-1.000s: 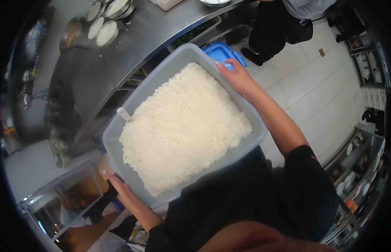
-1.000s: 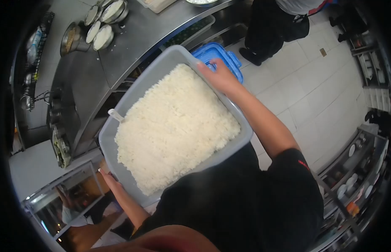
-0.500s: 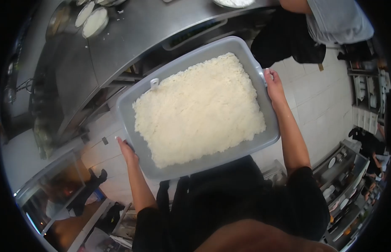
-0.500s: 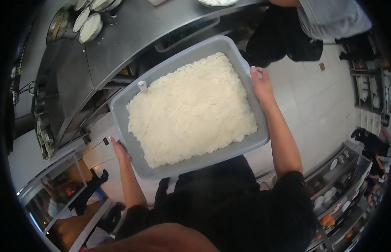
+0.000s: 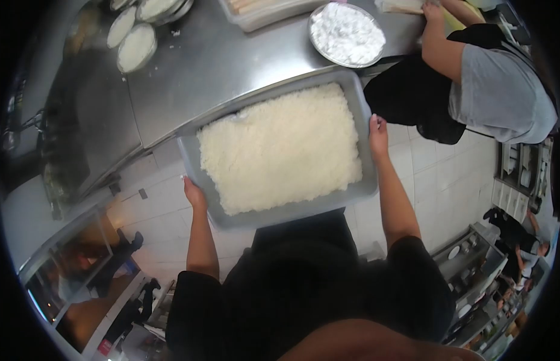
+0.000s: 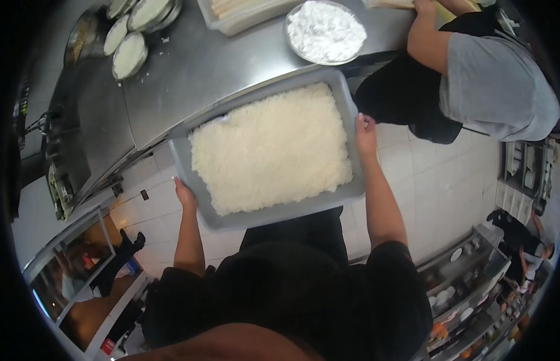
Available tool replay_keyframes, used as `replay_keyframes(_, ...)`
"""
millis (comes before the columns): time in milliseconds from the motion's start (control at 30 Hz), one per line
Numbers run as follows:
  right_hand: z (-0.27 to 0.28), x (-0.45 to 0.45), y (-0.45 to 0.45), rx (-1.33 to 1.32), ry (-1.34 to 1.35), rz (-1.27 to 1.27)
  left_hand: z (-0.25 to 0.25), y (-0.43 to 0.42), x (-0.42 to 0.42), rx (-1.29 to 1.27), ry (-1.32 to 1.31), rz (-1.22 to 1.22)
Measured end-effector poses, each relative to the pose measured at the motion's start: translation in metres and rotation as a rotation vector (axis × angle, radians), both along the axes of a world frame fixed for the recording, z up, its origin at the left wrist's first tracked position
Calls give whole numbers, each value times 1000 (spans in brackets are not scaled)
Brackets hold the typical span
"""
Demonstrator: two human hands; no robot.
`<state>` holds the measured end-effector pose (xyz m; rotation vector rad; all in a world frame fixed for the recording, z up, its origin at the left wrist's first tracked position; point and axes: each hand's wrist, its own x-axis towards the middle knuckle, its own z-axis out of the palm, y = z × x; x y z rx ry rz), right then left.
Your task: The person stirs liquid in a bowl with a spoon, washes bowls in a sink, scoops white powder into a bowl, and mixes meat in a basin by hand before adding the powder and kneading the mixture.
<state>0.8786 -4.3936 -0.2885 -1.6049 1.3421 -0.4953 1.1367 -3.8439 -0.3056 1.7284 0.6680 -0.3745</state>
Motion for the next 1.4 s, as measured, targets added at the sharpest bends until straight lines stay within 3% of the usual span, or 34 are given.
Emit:
replay_keyframes(100,9,17,-9,38,-21,-35,16,-13,19,18,5,9)
replay_keyframes(167,35,23,-22,-163,-143,49,21,-18,23,55,32,34)
replay_keyframes(200,44,31,-37,-296,-183,153,18,-16,25,268,-24,-62)
replay_keyframes(233,63,47,-47,-210,-300,218,16,-17,19,488,-66,-154)
replay_keyframes(300,100,78,-57,48,-428,303,67,-74,-16,1137,-100,-177)
replay_keyframes(433,132,131,-78,503,-446,300,97,-93,-118,1243,-223,-81)
replay_keyframes(567,148,147,-81,660,-395,367,116,-108,-235,1184,-267,-15)
replay_keyframes(800,146,164,-79,744,-537,265,111,-102,-392,1047,136,152)
replay_keyframes(967,158,167,-61,731,-563,171,101,-89,-438,947,321,238)
replay_keyframes(1133,157,162,-47,618,-577,182,63,-68,-468,945,219,164)
replay_keyframes(1200,163,149,-26,551,-515,248,47,-37,-478,951,170,104)
replay_keyframes(1400,191,136,101,394,-452,384,-3,115,-444,762,366,70)
